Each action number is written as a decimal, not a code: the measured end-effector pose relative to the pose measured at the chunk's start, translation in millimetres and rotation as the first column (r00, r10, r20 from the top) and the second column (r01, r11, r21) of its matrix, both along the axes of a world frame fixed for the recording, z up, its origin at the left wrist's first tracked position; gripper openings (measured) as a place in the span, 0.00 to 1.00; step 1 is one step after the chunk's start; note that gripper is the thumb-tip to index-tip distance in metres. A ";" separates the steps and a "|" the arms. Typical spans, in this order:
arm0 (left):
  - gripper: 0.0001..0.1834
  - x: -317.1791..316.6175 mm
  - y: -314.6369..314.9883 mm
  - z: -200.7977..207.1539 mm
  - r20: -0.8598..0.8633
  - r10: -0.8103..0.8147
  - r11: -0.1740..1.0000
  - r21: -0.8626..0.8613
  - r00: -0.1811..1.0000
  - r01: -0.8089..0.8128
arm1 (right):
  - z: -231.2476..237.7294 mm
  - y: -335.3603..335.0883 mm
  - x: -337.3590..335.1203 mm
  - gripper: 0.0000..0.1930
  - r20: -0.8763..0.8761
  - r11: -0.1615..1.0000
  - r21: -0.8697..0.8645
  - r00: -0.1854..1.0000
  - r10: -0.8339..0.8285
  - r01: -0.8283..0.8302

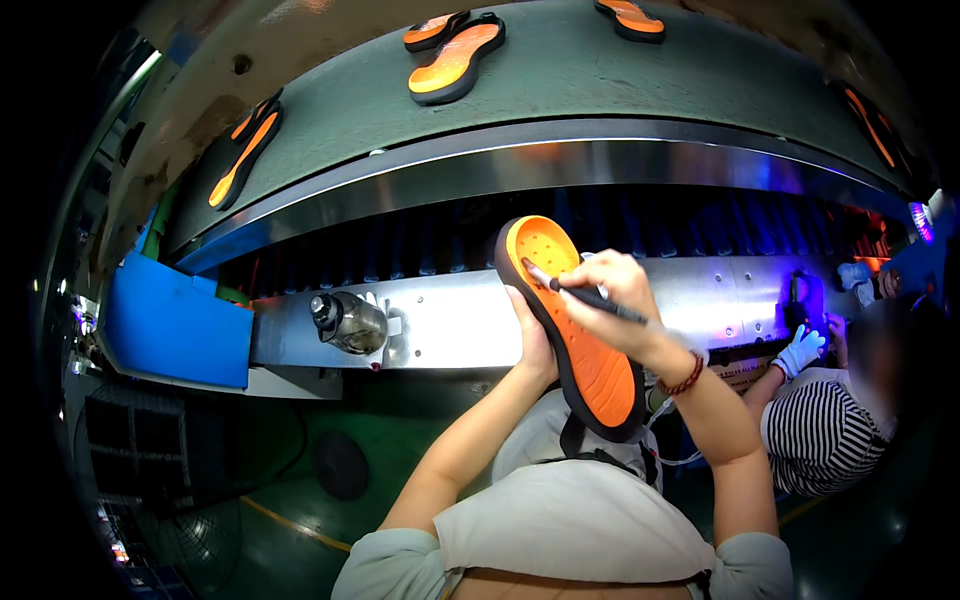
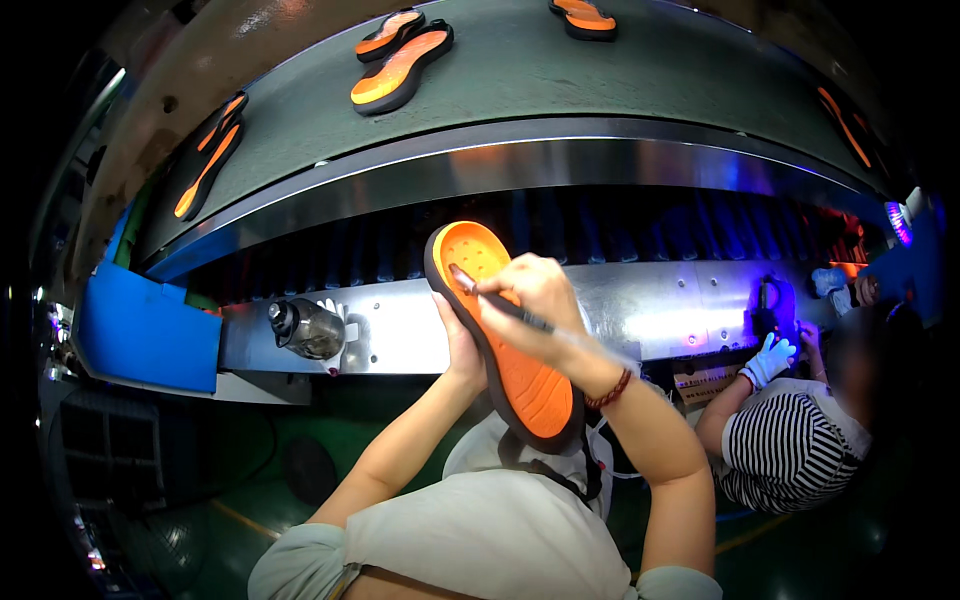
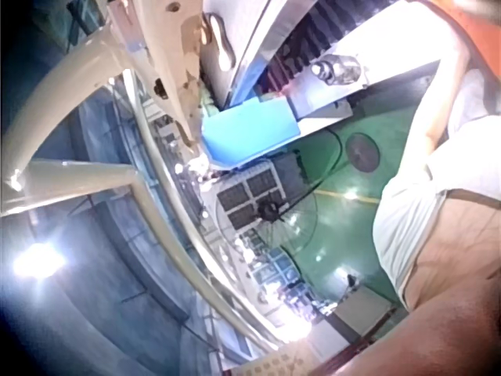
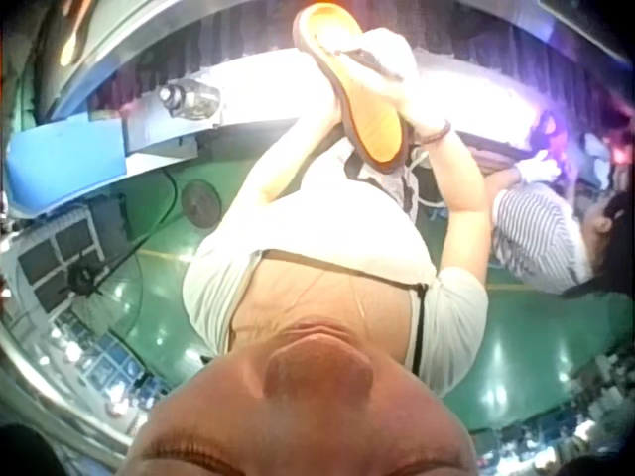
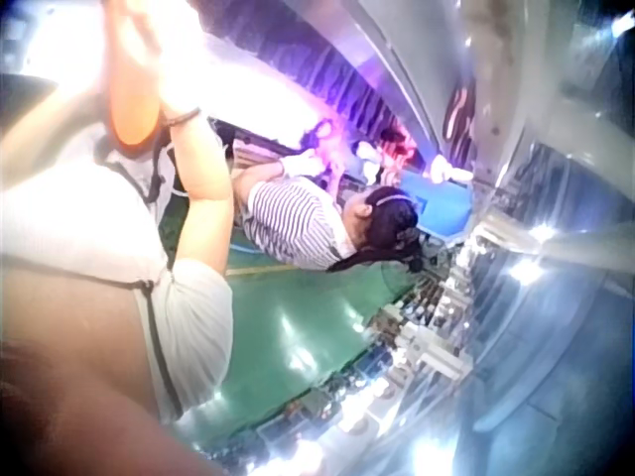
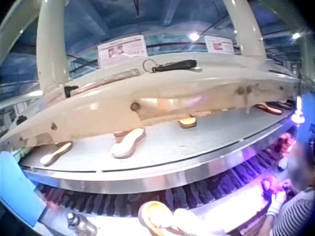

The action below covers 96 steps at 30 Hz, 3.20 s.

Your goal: The person picks up orange shoe soles from a conveyor belt and uses a brush to apply a dark liquid to the bottom surface. They repeatedly dip the brush into a container and spread the liquid across the sole, then place the treated sole back on the belt.

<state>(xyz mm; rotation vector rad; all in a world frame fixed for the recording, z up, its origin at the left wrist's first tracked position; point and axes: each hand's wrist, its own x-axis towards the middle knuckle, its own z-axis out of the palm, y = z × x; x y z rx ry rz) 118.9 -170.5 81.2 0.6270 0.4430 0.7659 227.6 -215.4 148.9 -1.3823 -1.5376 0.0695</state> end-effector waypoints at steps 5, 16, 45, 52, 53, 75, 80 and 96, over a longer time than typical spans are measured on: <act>0.42 -18.6 36.6 -0.5 0.107 0.085 0.993 -0.093 0.991 -0.075 | -15.7 -47.4 -17.3 0.04 0.000 0.978 -0.138 0.987 0.158 -0.156; 0.43 -9.4 4.9 22.3 0.302 -0.153 0.979 -0.083 0.941 0.186 | 38.9 -11.9 31.7 0.07 -0.476 0.970 -0.078 0.863 0.166 -0.230; 0.50 -5.4 44.4 49.3 0.416 0.018 0.988 0.130 0.909 -0.079 | 20.0 -54.4 36.7 0.08 -0.722 0.860 -0.129 0.641 0.261 -0.494; 0.49 -12.4 50.1 52.0 0.438 -0.052 0.959 0.273 0.897 -0.078 | 10.0 -69.7 36.9 0.09 -0.616 0.718 -0.095 0.608 0.502 -0.689; 0.49 -13.5 49.3 54.2 0.424 -0.035 0.963 0.257 0.905 -0.083 | 6.4 -69.6 39.3 0.10 -0.681 0.792 -0.091 0.618 0.393 -0.603; 0.46 -15.9 67.4 67.5 0.296 0.070 0.954 0.260 0.953 -0.150 | -37.4 -87.8 40.4 0.09 -0.864 0.846 0.033 0.410 0.292 -0.532; 0.45 -16.1 7.8 56.0 0.585 -0.253 0.967 0.136 0.770 0.214 | -27.3 -83.1 9.1 0.09 -0.956 0.861 0.261 0.009 0.295 -0.436; 0.42 -23.0 13.5 10.0 0.310 -0.151 0.984 0.134 0.939 0.114 | -27.3 -84.3 -21.4 0.07 -0.690 0.986 0.049 0.708 0.149 -0.160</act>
